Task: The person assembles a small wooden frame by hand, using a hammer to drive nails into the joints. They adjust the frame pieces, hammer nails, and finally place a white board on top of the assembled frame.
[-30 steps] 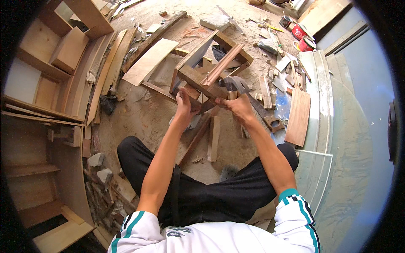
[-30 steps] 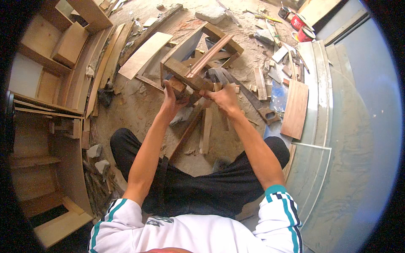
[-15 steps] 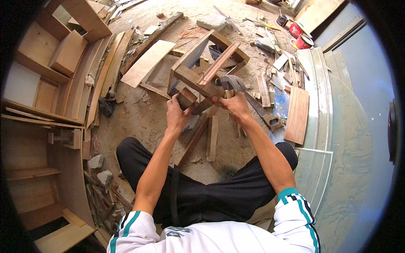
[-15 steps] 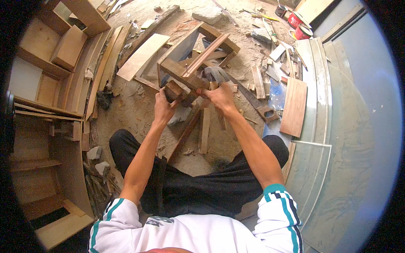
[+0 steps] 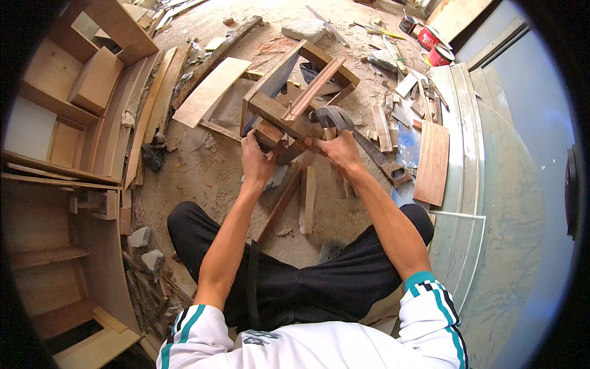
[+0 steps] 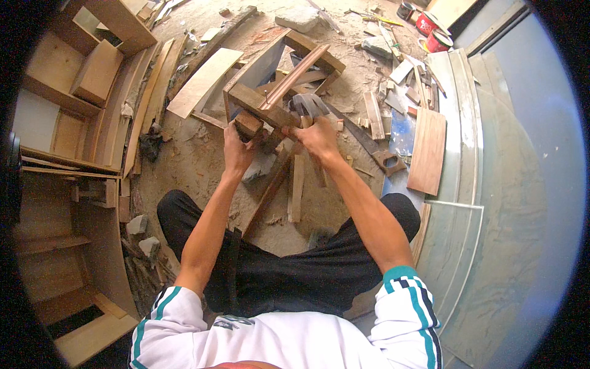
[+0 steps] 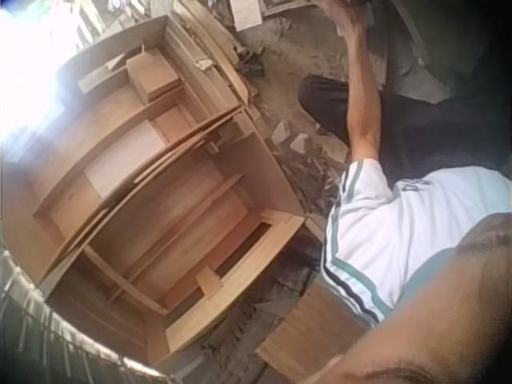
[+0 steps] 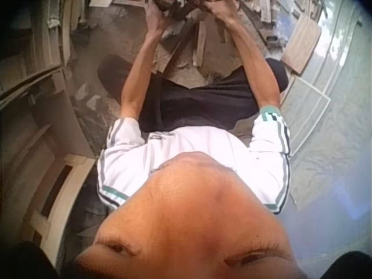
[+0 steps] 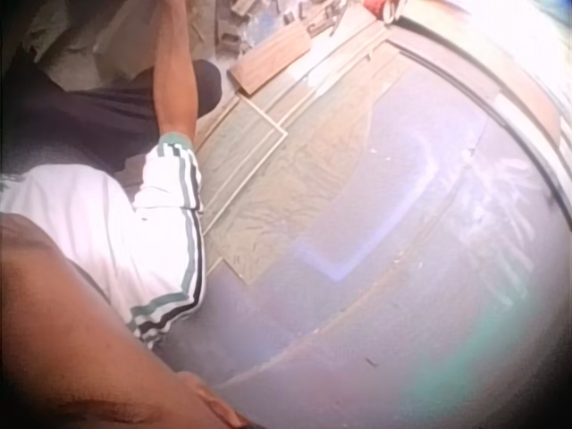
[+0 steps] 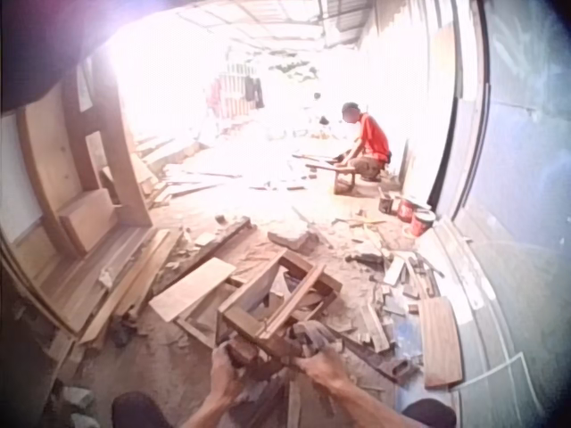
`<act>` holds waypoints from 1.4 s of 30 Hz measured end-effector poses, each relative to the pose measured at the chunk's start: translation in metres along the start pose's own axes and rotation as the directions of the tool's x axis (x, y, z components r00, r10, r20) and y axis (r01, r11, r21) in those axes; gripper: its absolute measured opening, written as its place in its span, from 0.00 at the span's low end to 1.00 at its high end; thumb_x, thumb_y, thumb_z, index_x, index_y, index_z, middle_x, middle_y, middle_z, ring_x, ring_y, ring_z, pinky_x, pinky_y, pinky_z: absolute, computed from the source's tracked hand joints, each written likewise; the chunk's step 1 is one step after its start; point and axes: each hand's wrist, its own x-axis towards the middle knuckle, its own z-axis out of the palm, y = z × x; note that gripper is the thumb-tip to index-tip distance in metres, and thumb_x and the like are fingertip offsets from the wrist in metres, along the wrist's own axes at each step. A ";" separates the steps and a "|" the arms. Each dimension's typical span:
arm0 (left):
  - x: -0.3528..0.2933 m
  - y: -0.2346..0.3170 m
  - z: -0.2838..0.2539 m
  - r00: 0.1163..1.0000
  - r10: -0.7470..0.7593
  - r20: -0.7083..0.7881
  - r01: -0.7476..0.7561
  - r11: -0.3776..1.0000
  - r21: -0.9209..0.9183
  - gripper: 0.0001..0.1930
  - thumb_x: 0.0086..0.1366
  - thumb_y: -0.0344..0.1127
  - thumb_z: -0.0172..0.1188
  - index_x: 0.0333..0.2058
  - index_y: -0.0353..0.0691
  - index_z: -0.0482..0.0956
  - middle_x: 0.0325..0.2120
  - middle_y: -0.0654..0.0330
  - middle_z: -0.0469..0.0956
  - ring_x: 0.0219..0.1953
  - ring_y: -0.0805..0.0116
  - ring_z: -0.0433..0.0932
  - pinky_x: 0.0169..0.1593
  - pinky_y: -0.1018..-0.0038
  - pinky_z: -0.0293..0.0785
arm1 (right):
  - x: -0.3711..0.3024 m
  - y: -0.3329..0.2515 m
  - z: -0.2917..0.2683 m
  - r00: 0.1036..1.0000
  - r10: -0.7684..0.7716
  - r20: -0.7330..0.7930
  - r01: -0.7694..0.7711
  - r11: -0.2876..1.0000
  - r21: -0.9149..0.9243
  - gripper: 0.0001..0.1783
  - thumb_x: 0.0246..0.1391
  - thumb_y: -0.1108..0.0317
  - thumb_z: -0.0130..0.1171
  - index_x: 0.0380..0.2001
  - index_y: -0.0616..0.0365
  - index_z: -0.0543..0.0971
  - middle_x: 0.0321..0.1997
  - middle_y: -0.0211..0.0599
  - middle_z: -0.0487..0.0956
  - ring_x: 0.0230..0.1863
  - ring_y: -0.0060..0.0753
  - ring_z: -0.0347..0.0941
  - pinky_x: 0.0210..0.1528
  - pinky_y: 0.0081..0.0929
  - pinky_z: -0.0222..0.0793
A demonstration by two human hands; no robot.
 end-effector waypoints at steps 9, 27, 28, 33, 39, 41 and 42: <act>-0.002 0.014 0.003 0.994 -0.107 -0.004 0.107 0.991 0.080 0.40 0.54 0.49 0.74 0.56 0.31 0.65 0.45 0.42 0.68 0.45 0.40 0.74 0.47 0.53 0.72 | 0.005 0.022 -0.005 0.998 -0.062 0.028 0.056 0.984 0.167 0.24 0.43 0.52 0.76 0.28 0.65 0.83 0.14 0.34 0.75 0.15 0.24 0.69 0.21 0.31 0.68; 0.016 -0.017 0.015 0.996 0.087 0.024 -0.088 0.995 0.036 0.42 0.48 0.51 0.78 0.53 0.32 0.65 0.44 0.41 0.70 0.44 0.38 0.76 0.45 0.53 0.74 | 0.006 0.029 -0.001 0.999 -0.049 -0.010 0.050 0.984 0.168 0.29 0.42 0.48 0.76 0.37 0.64 0.83 0.18 0.39 0.78 0.21 0.30 0.73 0.28 0.33 0.69; 0.019 -0.017 0.011 0.992 0.120 0.048 -0.122 0.991 0.049 0.42 0.47 0.51 0.79 0.52 0.33 0.65 0.44 0.41 0.71 0.44 0.38 0.77 0.45 0.53 0.75 | 0.003 0.029 0.000 0.999 -0.032 -0.002 0.032 0.986 0.165 0.30 0.41 0.47 0.76 0.37 0.64 0.83 0.19 0.41 0.78 0.23 0.31 0.74 0.30 0.34 0.70; 0.032 -0.044 0.007 0.977 0.181 0.113 -0.175 0.983 -0.059 0.50 0.41 0.51 0.82 0.54 0.41 0.56 0.48 0.42 0.74 0.44 0.41 0.81 0.42 0.54 0.80 | 0.002 0.011 0.002 0.987 -0.138 -0.077 0.139 0.990 0.008 0.31 0.40 0.46 0.76 0.37 0.64 0.83 0.23 0.45 0.81 0.26 0.38 0.78 0.32 0.36 0.72; 0.041 -0.070 -0.007 0.882 0.428 0.200 -0.404 0.903 -0.148 0.51 0.47 0.46 0.79 0.63 0.45 0.53 0.50 0.44 0.73 0.42 0.44 0.81 0.42 0.56 0.80 | -0.005 -0.014 -0.008 1.000 0.014 -0.006 -0.014 0.997 -0.082 0.31 0.40 0.47 0.76 0.37 0.65 0.83 0.23 0.48 0.81 0.25 0.39 0.79 0.32 0.37 0.72; 0.045 -0.053 -0.016 0.829 0.505 0.242 -0.506 0.860 -0.060 0.51 0.48 0.44 0.79 0.64 0.45 0.53 0.51 0.45 0.73 0.41 0.46 0.81 0.42 0.58 0.80 | -0.007 -0.011 -0.009 1.000 0.012 -0.022 -0.014 0.997 -0.073 0.30 0.41 0.48 0.75 0.36 0.66 0.83 0.23 0.49 0.81 0.25 0.39 0.78 0.32 0.37 0.72; 0.046 -0.050 -0.018 0.839 0.478 0.260 -0.476 0.876 -0.075 0.50 0.48 0.44 0.79 0.64 0.45 0.54 0.51 0.45 0.73 0.41 0.47 0.81 0.42 0.59 0.80 | -0.005 -0.008 -0.008 0.999 -0.014 -0.037 0.011 0.997 -0.070 0.30 0.41 0.48 0.75 0.36 0.66 0.83 0.23 0.50 0.81 0.24 0.39 0.78 0.32 0.37 0.72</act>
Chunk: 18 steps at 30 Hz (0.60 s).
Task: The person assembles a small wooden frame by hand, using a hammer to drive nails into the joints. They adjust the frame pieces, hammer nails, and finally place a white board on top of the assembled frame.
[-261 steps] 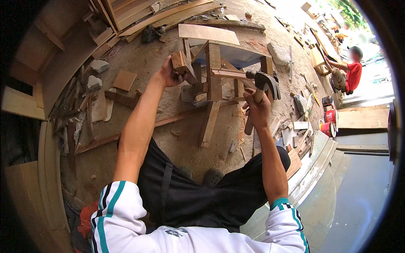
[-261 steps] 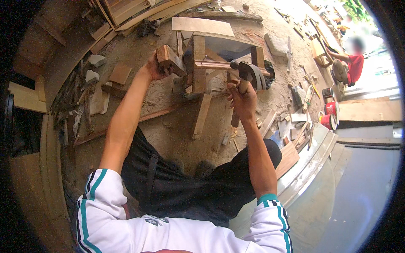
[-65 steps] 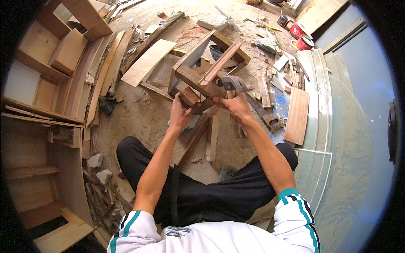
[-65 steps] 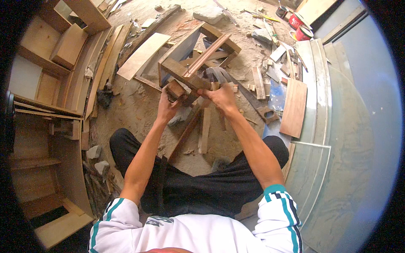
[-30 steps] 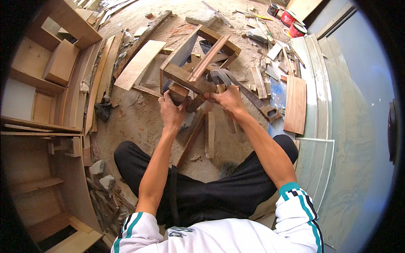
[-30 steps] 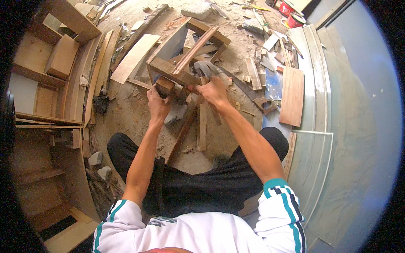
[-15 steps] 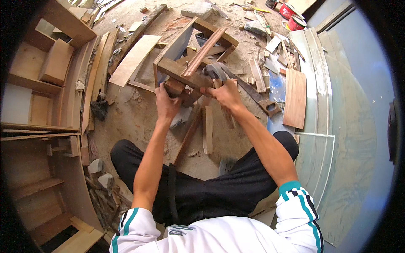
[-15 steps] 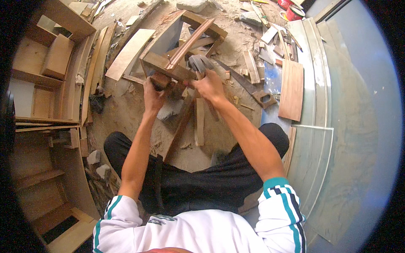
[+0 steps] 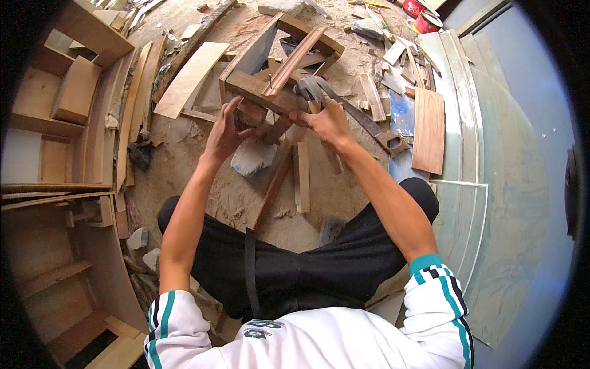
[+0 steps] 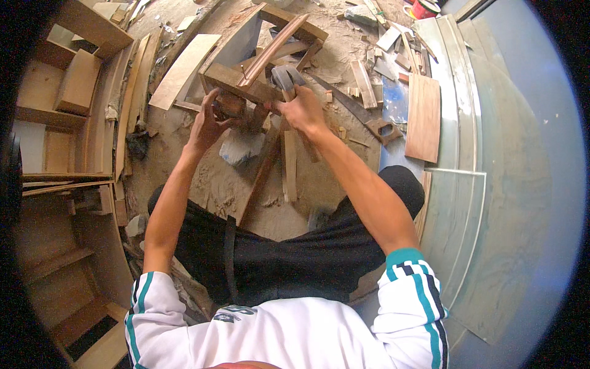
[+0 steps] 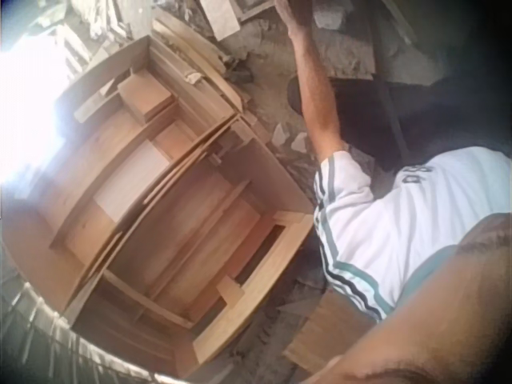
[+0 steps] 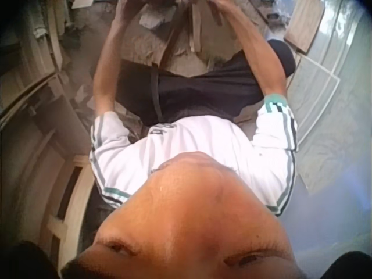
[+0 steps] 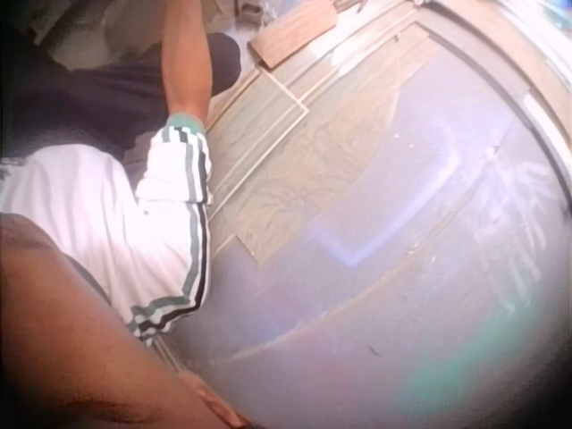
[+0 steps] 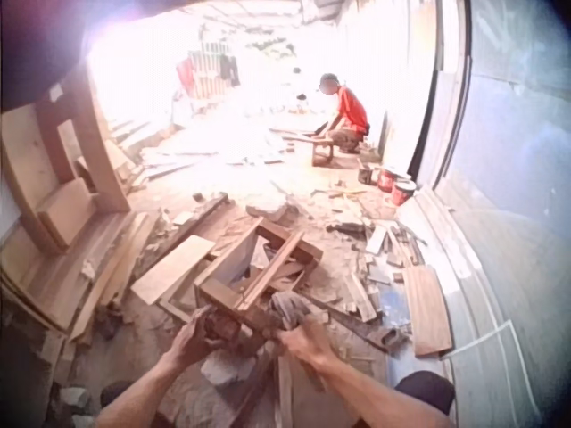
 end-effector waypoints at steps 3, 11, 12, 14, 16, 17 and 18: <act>0.001 0.009 0.001 0.993 -0.120 -0.003 0.119 0.990 -0.074 0.48 0.48 0.42 0.79 0.63 0.43 0.56 0.49 0.48 0.73 0.40 0.50 0.80 0.41 0.62 0.79 | 0.002 0.008 0.001 1.000 0.006 -0.023 -0.007 0.999 -0.045 0.30 0.41 0.48 0.76 0.35 0.67 0.83 0.24 0.50 0.82 0.25 0.40 0.78 0.33 0.38 0.73; -0.052 -0.039 0.081 0.579 -0.768 -0.272 0.747 0.634 -0.200 0.36 0.55 0.53 0.74 0.52 0.38 0.66 0.41 0.52 0.69 0.41 0.56 0.72 0.48 0.65 0.73 | -0.005 -0.008 0.003 0.996 0.083 0.034 -0.082 0.996 -0.033 0.34 0.39 0.43 0.76 0.37 0.65 0.83 0.28 0.50 0.83 0.28 0.42 0.79 0.35 0.38 0.73; -0.042 -0.012 0.091 0.521 -0.829 -0.202 0.774 0.559 -0.296 0.39 0.58 0.62 0.68 0.52 0.35 0.64 0.45 0.49 0.68 0.46 0.56 0.69 0.51 0.64 0.68 | -0.006 0.003 -0.001 0.998 0.058 0.007 -0.058 0.998 -0.010 0.34 0.39 0.43 0.76 0.37 0.65 0.83 0.28 0.50 0.83 0.28 0.41 0.79 0.35 0.38 0.73; -0.043 -0.017 0.100 0.427 -0.875 -0.230 0.776 0.485 -0.403 0.43 0.56 0.67 0.66 0.52 0.35 0.63 0.41 0.53 0.69 0.41 0.60 0.71 0.47 0.65 0.69 | -0.004 0.007 0.004 1.000 -0.016 -0.011 0.016 0.999 0.044 0.34 0.40 0.43 0.76 0.38 0.63 0.83 0.29 0.49 0.84 0.28 0.39 0.79 0.35 0.38 0.72; -0.035 -0.005 0.103 0.339 -0.932 -0.129 0.702 0.342 -0.625 0.46 0.55 0.71 0.65 0.53 0.35 0.61 0.37 0.57 0.70 0.37 0.64 0.71 0.43 0.67 0.70 | -0.003 0.015 0.005 0.998 -0.056 -0.029 0.057 0.997 0.042 0.34 0.40 0.43 0.76 0.40 0.63 0.83 0.29 0.48 0.84 0.29 0.38 0.78 0.36 0.38 0.72; -0.030 -0.001 0.103 0.316 -0.949 -0.018 0.608 0.217 -0.764 0.47 0.54 0.72 0.64 0.54 0.34 0.60 0.35 0.60 0.70 0.34 0.67 0.71 0.42 0.69 0.71 | -0.002 0.019 0.004 0.997 -0.072 -0.039 0.073 0.997 0.030 0.34 0.40 0.43 0.76 0.40 0.62 0.83 0.30 0.48 0.84 0.29 0.38 0.78 0.36 0.38 0.72; -0.028 0.002 0.099 0.301 -0.950 0.084 0.490 0.079 -0.868 0.49 0.54 0.73 0.64 0.55 0.34 0.60 0.33 0.62 0.71 0.31 0.69 0.71 0.40 0.70 0.71 | -0.002 0.016 0.004 0.995 -0.088 -0.038 0.088 0.996 0.003 0.34 0.40 0.43 0.76 0.41 0.62 0.83 0.31 0.48 0.84 0.30 0.38 0.78 0.37 0.38 0.72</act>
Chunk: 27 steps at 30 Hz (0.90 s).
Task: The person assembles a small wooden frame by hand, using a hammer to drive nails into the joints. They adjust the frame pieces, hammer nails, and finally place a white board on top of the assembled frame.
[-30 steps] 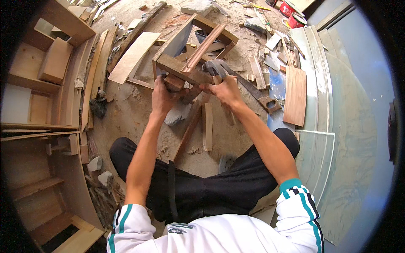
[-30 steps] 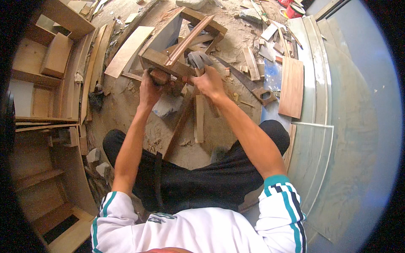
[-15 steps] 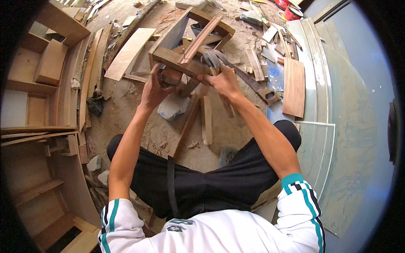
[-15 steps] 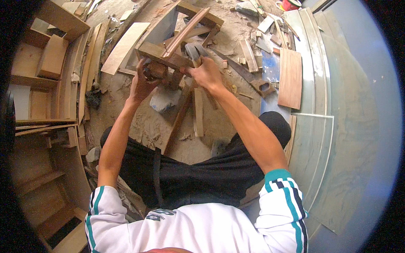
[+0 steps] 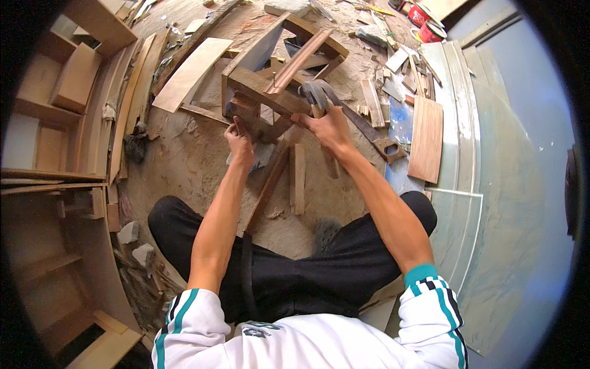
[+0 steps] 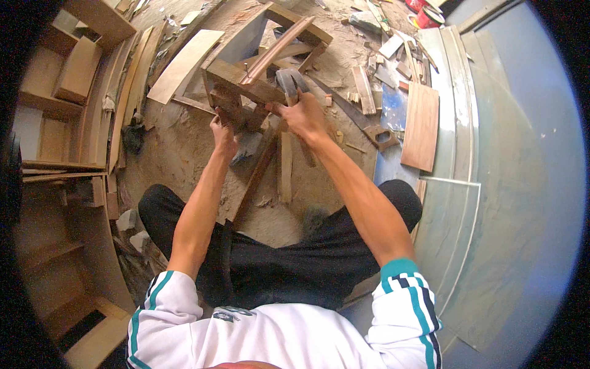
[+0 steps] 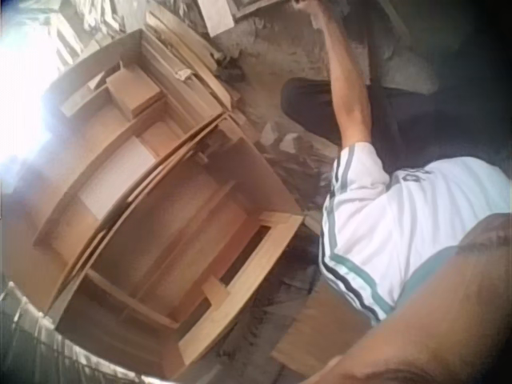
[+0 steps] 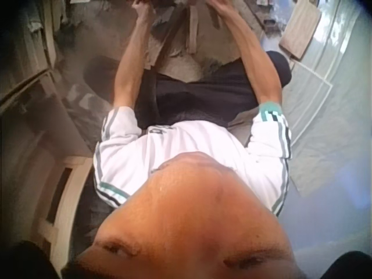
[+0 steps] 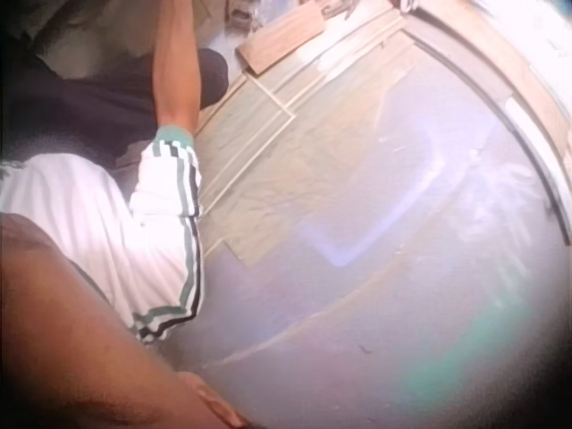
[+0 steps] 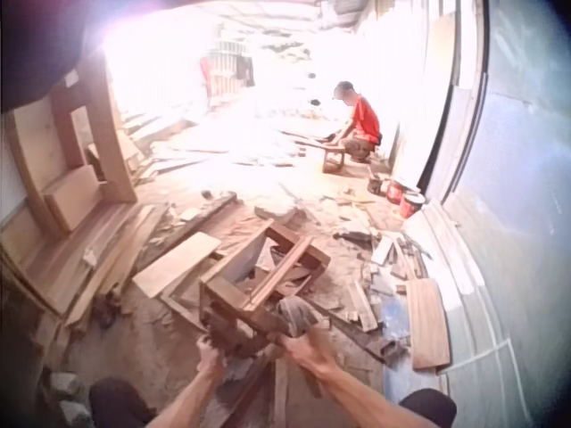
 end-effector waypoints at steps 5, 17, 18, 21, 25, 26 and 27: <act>0.027 -0.048 -0.027 0.993 -0.118 0.008 0.116 0.956 -0.268 0.53 0.48 0.79 0.60 0.55 0.32 0.66 0.35 0.62 0.75 0.32 0.71 0.73 0.40 0.71 0.71 | -0.003 -0.026 -0.002 0.975 0.167 0.146 -0.160 0.985 -0.058 0.33 0.46 0.52 0.76 0.49 0.62 0.78 0.42 0.42 0.84 0.39 0.29 0.73 0.48 0.31 0.71; 0.047 -0.030 -0.005 0.905 -0.237 0.353 0.388 0.801 -0.457 0.33 0.57 0.72 0.56 0.49 0.50 0.77 0.45 0.67 0.80 0.48 0.69 0.72 0.46 0.65 0.64 | -0.003 -0.011 0.001 0.994 -0.021 0.104 0.027 0.998 -0.058 0.40 0.39 0.47 0.78 0.52 0.59 0.77 0.43 0.45 0.85 0.43 0.44 0.81 0.48 0.38 0.72; 0.050 -0.031 -0.006 0.903 -0.262 0.342 0.401 0.800 -0.447 0.30 0.57 0.69 0.56 0.45 0.51 0.78 0.42 0.68 0.81 0.45 0.70 0.73 0.43 0.67 0.63 | -0.006 -0.023 -0.001 0.992 0.060 0.111 -0.046 0.992 -0.121 0.40 0.39 0.47 0.78 0.53 0.58 0.77 0.42 0.45 0.85 0.43 0.43 0.81 0.48 0.38 0.72; 0.049 -0.033 -0.004 0.910 -0.294 0.292 0.403 0.790 -0.462 0.25 0.53 0.68 0.57 0.36 0.54 0.79 0.32 0.73 0.80 0.35 0.74 0.71 0.37 0.72 0.55 | -0.007 -0.024 -0.001 0.985 0.122 0.122 -0.103 0.983 -0.152 0.40 0.41 0.48 0.77 0.54 0.58 0.77 0.42 0.45 0.85 0.43 0.40 0.81 0.49 0.36 0.72; 0.041 -0.022 0.003 0.903 -0.295 0.312 0.413 0.798 -0.439 0.22 0.56 0.64 0.53 0.33 0.54 0.78 0.29 0.72 0.79 0.31 0.74 0.73 0.35 0.72 0.60 | -0.009 -0.018 -0.001 0.994 0.030 0.101 -0.025 0.998 -0.055 0.29 0.45 0.53 0.77 0.43 0.61 0.78 0.32 0.30 0.78 0.33 0.29 0.69 0.39 0.30 0.67; 0.039 -0.019 0.004 0.897 -0.279 0.342 0.416 0.795 -0.441 0.21 0.57 0.63 0.51 0.33 0.53 0.78 0.29 0.71 0.79 0.31 0.73 0.74 0.35 0.70 0.63 | -0.010 -0.018 -0.002 0.996 0.014 0.091 -0.011 0.999 -0.036 0.27 0.46 0.54 0.77 0.41 0.61 0.79 0.30 0.27 0.76 0.31 0.26 0.66 0.37 0.29 0.66; 0.041 -0.018 0.001 0.894 -0.260 0.365 0.413 0.795 -0.445 0.21 0.58 0.62 0.49 0.32 0.52 0.77 0.29 0.70 0.80 0.31 0.72 0.76 0.35 0.69 0.66 | -0.011 -0.019 0.000 0.996 0.010 0.087 -0.008 1.000 -0.023 0.27 0.46 0.54 0.77 0.41 0.61 0.79 0.29 0.27 0.76 0.31 0.27 0.66 0.37 0.29 0.66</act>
